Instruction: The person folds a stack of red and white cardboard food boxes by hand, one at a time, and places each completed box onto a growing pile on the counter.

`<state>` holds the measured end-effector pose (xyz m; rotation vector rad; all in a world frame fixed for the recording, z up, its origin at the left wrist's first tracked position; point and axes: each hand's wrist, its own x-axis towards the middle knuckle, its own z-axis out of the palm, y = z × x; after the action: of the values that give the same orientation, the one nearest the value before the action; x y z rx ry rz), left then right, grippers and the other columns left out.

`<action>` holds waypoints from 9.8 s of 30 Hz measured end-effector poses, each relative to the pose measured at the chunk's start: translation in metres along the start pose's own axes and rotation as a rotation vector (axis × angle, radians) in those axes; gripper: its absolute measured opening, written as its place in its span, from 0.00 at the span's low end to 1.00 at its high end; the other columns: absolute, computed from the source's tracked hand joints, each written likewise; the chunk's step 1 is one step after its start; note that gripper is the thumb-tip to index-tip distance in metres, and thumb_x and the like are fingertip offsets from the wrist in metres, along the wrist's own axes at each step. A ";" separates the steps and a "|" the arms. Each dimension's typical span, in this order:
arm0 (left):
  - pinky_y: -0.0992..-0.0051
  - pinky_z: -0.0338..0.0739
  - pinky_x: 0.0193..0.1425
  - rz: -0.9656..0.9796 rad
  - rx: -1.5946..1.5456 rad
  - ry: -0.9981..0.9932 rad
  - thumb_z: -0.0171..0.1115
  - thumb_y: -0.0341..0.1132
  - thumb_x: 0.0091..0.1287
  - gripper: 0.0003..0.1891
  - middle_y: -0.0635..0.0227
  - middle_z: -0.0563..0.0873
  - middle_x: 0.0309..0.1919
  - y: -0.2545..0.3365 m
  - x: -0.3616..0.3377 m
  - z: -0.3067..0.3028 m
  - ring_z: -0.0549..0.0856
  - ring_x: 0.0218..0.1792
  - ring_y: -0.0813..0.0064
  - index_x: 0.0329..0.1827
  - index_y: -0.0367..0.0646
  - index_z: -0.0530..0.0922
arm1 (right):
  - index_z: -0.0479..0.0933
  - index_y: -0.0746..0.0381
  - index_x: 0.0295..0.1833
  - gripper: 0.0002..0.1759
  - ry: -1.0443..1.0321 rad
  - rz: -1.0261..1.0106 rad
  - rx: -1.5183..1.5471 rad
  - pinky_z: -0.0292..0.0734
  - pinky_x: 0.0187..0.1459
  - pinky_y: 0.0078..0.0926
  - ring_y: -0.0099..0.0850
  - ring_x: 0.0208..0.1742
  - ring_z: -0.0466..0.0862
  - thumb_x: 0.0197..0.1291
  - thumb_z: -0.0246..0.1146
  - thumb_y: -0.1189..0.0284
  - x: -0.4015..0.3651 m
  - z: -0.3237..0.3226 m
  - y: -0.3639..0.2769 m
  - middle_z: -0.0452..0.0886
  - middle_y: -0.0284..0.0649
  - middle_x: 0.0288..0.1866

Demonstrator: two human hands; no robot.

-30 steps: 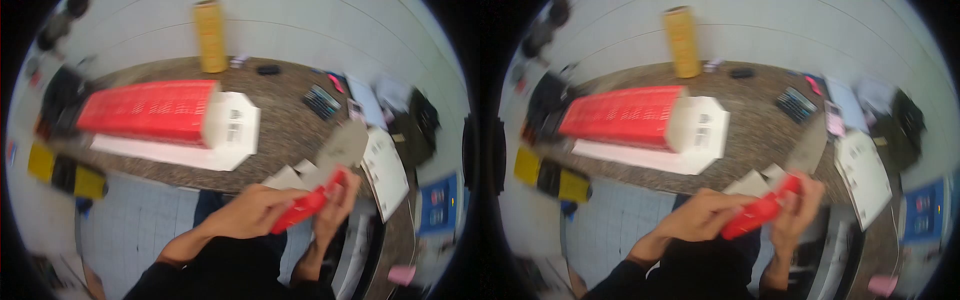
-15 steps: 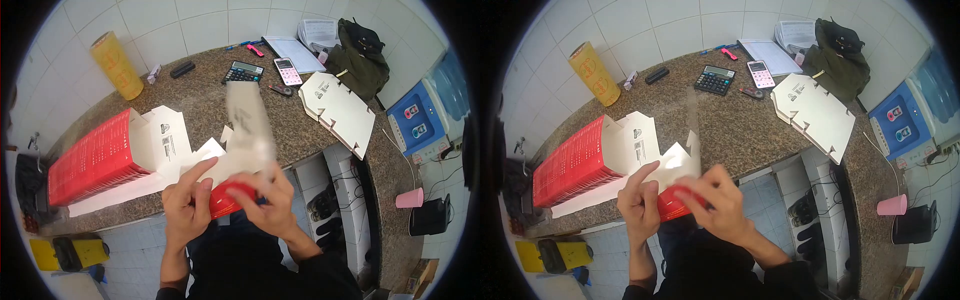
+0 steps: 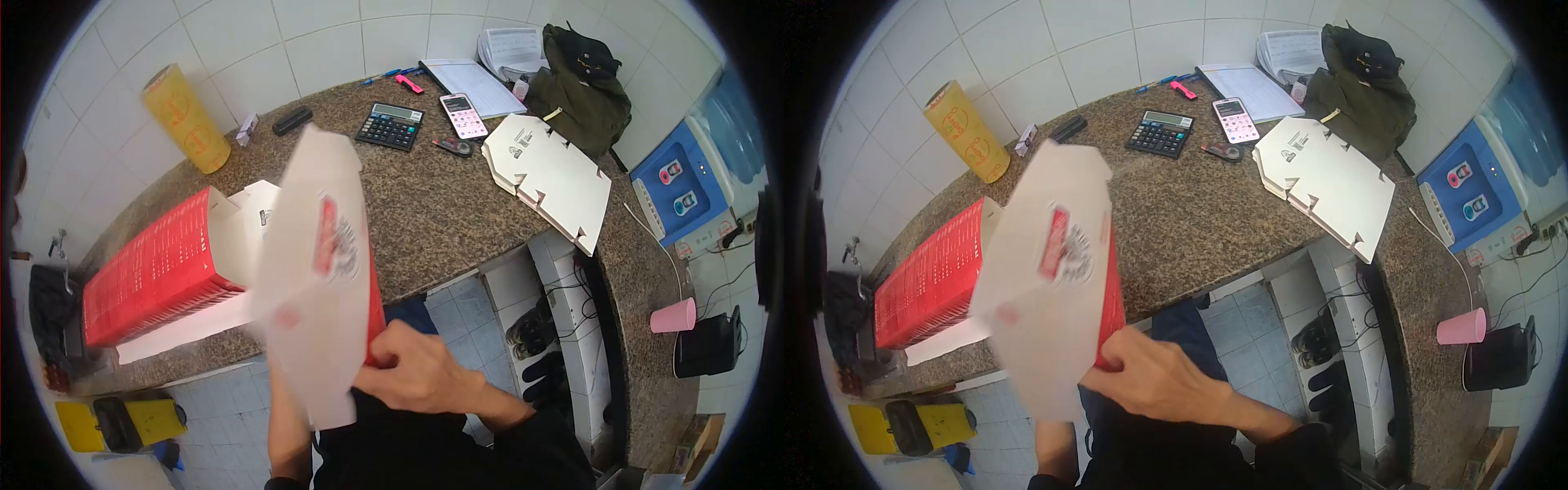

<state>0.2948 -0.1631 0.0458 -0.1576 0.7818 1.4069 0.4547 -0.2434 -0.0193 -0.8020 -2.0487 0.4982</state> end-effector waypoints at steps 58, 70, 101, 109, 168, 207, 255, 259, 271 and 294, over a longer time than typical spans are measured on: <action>0.57 0.81 0.63 0.621 0.828 -0.808 0.73 0.35 0.64 0.17 0.40 0.76 0.67 0.021 0.017 -0.134 0.83 0.63 0.52 0.54 0.39 0.84 | 0.83 0.68 0.57 0.28 0.118 0.195 0.593 0.71 0.67 0.44 0.48 0.68 0.76 0.64 0.65 0.54 -0.020 -0.004 0.076 0.78 0.58 0.65; 0.70 0.82 0.53 0.756 0.852 -0.335 0.70 0.27 0.65 0.20 0.57 0.87 0.49 0.030 0.000 -0.116 0.86 0.49 0.73 0.57 0.29 0.77 | 0.60 0.68 0.76 0.30 0.694 0.641 1.033 0.66 0.73 0.39 0.39 0.73 0.70 0.81 0.46 0.57 -0.015 0.035 0.049 0.71 0.50 0.72; 0.55 0.78 0.60 0.822 2.346 -0.093 0.44 0.66 0.72 0.35 0.46 0.89 0.44 0.264 0.200 -0.051 0.87 0.50 0.44 0.46 0.46 0.91 | 0.81 0.68 0.56 0.13 -0.558 0.062 0.413 0.81 0.49 0.37 0.48 0.51 0.85 0.68 0.60 0.82 0.179 0.153 0.093 0.83 0.52 0.58; 0.55 0.79 0.57 0.874 2.364 -0.109 0.44 0.65 0.73 0.34 0.49 0.90 0.41 0.262 0.204 -0.054 0.87 0.48 0.46 0.45 0.48 0.91 | 0.81 0.68 0.56 0.14 -0.530 0.002 0.225 0.81 0.48 0.36 0.52 0.46 0.86 0.66 0.60 0.83 0.182 0.158 0.082 0.84 0.55 0.52; 0.56 0.80 0.56 0.883 2.356 -0.029 0.42 0.74 0.70 0.40 0.52 0.91 0.36 0.257 0.202 -0.049 0.89 0.47 0.50 0.39 0.49 0.92 | 0.79 0.66 0.43 0.33 0.266 0.712 0.877 0.76 0.49 0.27 0.25 0.42 0.80 0.83 0.39 0.50 0.122 0.215 0.097 0.82 0.39 0.43; 0.69 0.85 0.54 -0.083 0.531 -0.298 0.57 0.29 0.76 0.25 0.57 0.81 0.61 -0.133 0.073 -0.098 0.85 0.57 0.69 0.74 0.36 0.67 | 0.83 0.62 0.52 0.16 0.233 0.355 -0.454 0.83 0.45 0.39 0.42 0.44 0.88 0.62 0.70 0.65 -0.023 -0.084 0.089 0.87 0.42 0.46; 0.69 0.82 0.47 0.872 1.174 -0.310 0.65 0.28 0.70 0.10 0.52 0.88 0.37 -0.056 0.035 -0.180 0.90 0.41 0.65 0.50 0.32 0.81 | 0.75 0.69 0.64 0.24 0.016 0.985 0.349 0.76 0.41 0.21 0.21 0.37 0.82 0.70 0.66 0.65 -0.018 -0.073 0.194 0.86 0.34 0.41; 0.72 0.81 0.52 0.748 0.442 -0.184 0.65 0.29 0.72 0.12 0.61 0.89 0.45 -0.072 0.017 -0.154 0.86 0.50 0.77 0.55 0.34 0.80 | 0.80 0.68 0.56 0.15 0.043 0.885 0.643 0.79 0.46 0.19 0.22 0.41 0.85 0.66 0.68 0.74 0.015 -0.070 0.179 0.88 0.38 0.44; 0.56 0.81 0.42 0.765 1.524 -0.022 0.60 0.31 0.69 0.10 0.42 0.87 0.36 -0.044 0.065 -0.120 0.90 0.40 0.52 0.44 0.28 0.80 | 0.81 0.61 0.39 0.04 -0.405 0.140 -1.082 0.82 0.41 0.44 0.44 0.36 0.88 0.62 0.66 0.71 0.039 0.050 0.134 0.85 0.45 0.28; 0.53 0.82 0.45 0.801 2.150 0.114 0.64 0.56 0.68 0.30 0.42 0.83 0.44 -0.042 0.083 -0.094 0.86 0.44 0.46 0.45 0.29 0.81 | 0.85 0.71 0.41 0.12 0.245 1.122 0.106 0.81 0.34 0.27 0.27 0.32 0.86 0.61 0.67 0.71 -0.102 -0.110 0.152 0.87 0.40 0.31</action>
<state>0.2927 -0.1538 -0.0864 1.8721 2.1369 0.5110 0.6435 -0.2010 -0.1089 -1.8161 -1.1777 1.0252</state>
